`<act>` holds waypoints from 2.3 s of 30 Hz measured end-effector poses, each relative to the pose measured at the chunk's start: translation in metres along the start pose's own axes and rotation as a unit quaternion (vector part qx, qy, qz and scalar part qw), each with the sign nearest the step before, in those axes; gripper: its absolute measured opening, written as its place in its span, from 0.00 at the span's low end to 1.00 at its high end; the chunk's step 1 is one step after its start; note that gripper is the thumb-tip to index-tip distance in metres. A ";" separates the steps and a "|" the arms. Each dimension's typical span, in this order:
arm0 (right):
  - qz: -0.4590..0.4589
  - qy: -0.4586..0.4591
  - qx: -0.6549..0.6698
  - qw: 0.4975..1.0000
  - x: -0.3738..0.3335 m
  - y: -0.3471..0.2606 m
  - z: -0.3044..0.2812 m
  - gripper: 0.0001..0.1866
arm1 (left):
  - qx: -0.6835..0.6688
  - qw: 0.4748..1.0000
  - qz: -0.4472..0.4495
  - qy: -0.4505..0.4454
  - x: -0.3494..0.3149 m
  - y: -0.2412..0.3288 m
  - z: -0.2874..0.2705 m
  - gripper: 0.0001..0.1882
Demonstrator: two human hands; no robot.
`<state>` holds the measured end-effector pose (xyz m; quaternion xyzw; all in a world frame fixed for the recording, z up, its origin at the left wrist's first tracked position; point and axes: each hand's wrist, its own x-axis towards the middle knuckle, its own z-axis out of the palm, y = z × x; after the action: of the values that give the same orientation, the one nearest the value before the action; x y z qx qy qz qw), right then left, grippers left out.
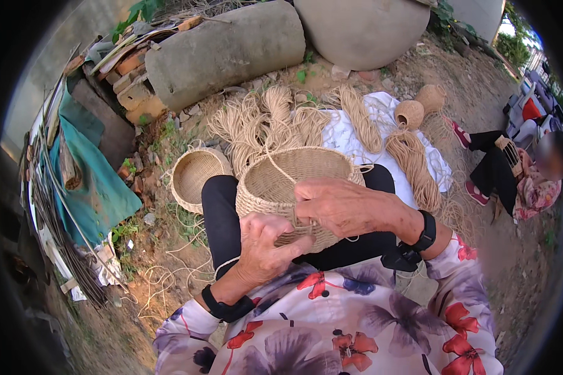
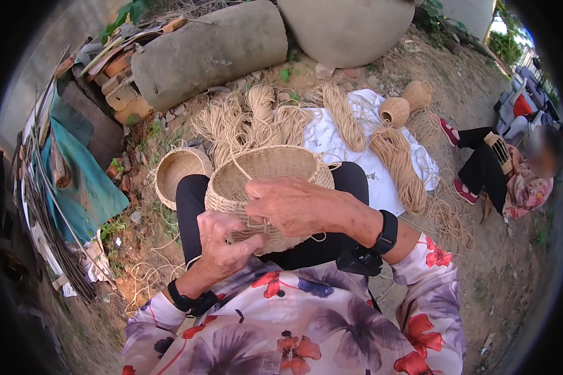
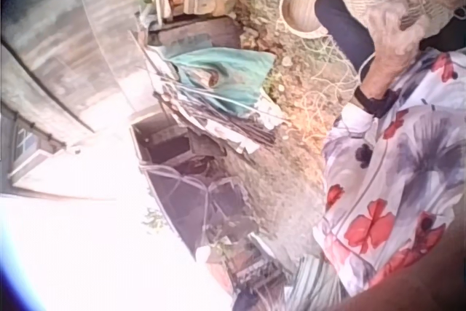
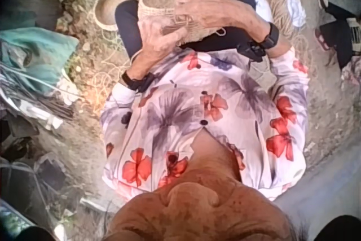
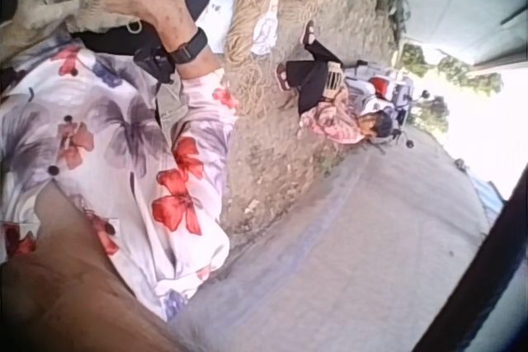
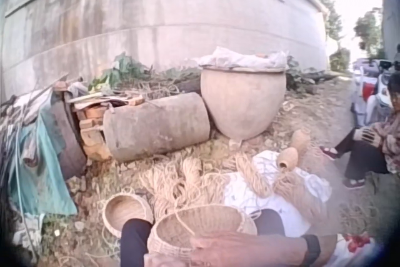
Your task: Weaving and assembling a large wicker or bamboo basket by hand.
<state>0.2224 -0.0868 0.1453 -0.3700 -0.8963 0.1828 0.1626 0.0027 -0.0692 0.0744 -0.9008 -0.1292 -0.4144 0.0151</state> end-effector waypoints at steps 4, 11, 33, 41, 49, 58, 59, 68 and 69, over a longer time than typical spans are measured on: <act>-0.004 0.000 -0.007 1.000 -0.002 -0.001 0.003 0.06 | -0.002 1.000 0.021 -0.016 0.007 -0.001 0.004 0.15; 0.069 0.019 -0.130 0.989 -0.020 -0.004 -0.019 0.05 | -0.052 0.998 0.018 -0.013 0.012 0.002 -0.002 0.12; 0.122 0.126 0.259 0.950 -0.037 -0.003 0.043 0.07 | -0.278 0.920 -0.273 0.039 0.039 -0.016 -0.011 0.04; 0.067 0.252 0.115 0.959 -0.026 -0.021 0.078 0.18 | -0.348 0.833 -0.429 -0.017 0.032 -0.026 0.028 0.04; 0.106 0.289 0.013 0.951 -0.022 -0.019 0.088 0.12 | -0.335 0.837 -0.432 -0.028 0.030 -0.030 0.032 0.04; 0.095 0.279 0.016 0.955 -0.022 -0.019 0.079 0.07 | -0.264 0.886 -0.380 0.044 0.025 -0.022 0.017 0.10; 0.096 0.279 0.016 0.955 -0.022 -0.020 0.078 0.07 | -0.264 0.886 -0.380 0.043 0.022 -0.020 0.011 0.10; 0.219 0.200 0.111 0.949 -0.032 -0.034 0.056 0.08 | -0.175 0.970 -0.159 -0.047 0.003 -0.005 0.007 0.12; 0.207 0.227 0.080 0.948 -0.035 -0.033 0.061 0.07 | -0.181 0.971 -0.154 -0.040 0.003 -0.005 0.008 0.11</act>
<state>0.2004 -0.1469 0.1011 -0.5644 -0.7220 0.1950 0.3494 0.0094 -0.0630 0.0710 -0.8737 -0.1899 -0.3917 -0.2170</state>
